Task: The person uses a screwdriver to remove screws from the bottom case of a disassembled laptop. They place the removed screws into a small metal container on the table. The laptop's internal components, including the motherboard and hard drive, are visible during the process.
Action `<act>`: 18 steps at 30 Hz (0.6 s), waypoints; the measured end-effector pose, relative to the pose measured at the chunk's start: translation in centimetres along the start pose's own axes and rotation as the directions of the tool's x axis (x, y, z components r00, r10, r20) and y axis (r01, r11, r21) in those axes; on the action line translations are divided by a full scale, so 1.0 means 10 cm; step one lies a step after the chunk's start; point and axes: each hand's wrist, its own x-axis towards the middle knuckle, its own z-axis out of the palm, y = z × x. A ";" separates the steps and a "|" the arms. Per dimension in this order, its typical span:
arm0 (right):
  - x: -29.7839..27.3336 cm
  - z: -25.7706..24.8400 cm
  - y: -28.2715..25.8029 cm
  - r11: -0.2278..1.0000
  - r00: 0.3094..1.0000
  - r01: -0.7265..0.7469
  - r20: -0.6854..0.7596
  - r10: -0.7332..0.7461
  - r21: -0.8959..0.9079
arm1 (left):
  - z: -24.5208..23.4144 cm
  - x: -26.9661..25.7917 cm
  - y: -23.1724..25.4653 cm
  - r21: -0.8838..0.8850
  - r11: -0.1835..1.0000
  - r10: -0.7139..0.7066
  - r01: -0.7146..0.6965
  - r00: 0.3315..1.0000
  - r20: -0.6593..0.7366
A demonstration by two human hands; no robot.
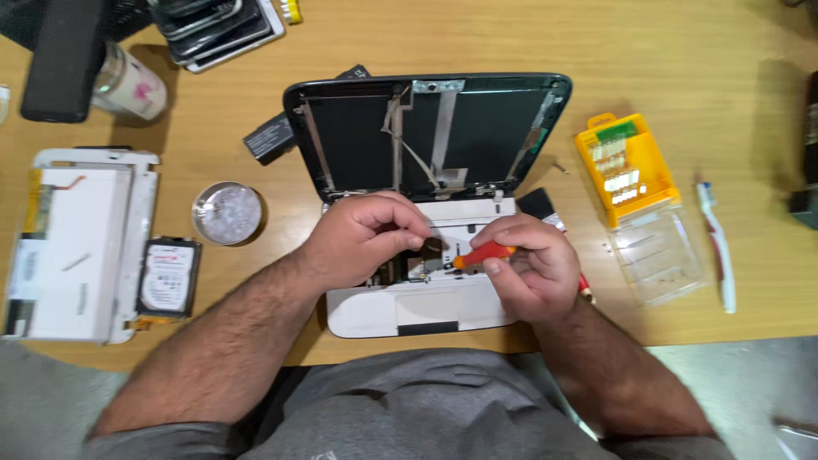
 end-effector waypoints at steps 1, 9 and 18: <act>0.00 0.00 0.01 1.000 1.000 -0.001 0.010 0.001 -0.012 | 0.02 0.00 -0.02 -0.012 1.000 0.010 -0.010 1.000 -0.003; 0.00 0.03 0.06 0.996 0.969 0.059 -0.243 -0.041 0.071 | 0.15 -0.05 -0.15 -0.216 0.973 -0.097 0.081 0.993 -0.064; 0.10 0.28 -0.05 0.980 0.926 0.199 -0.323 -0.197 -0.025 | 0.28 -0.13 -0.04 -0.553 0.817 -0.244 0.162 0.967 -0.077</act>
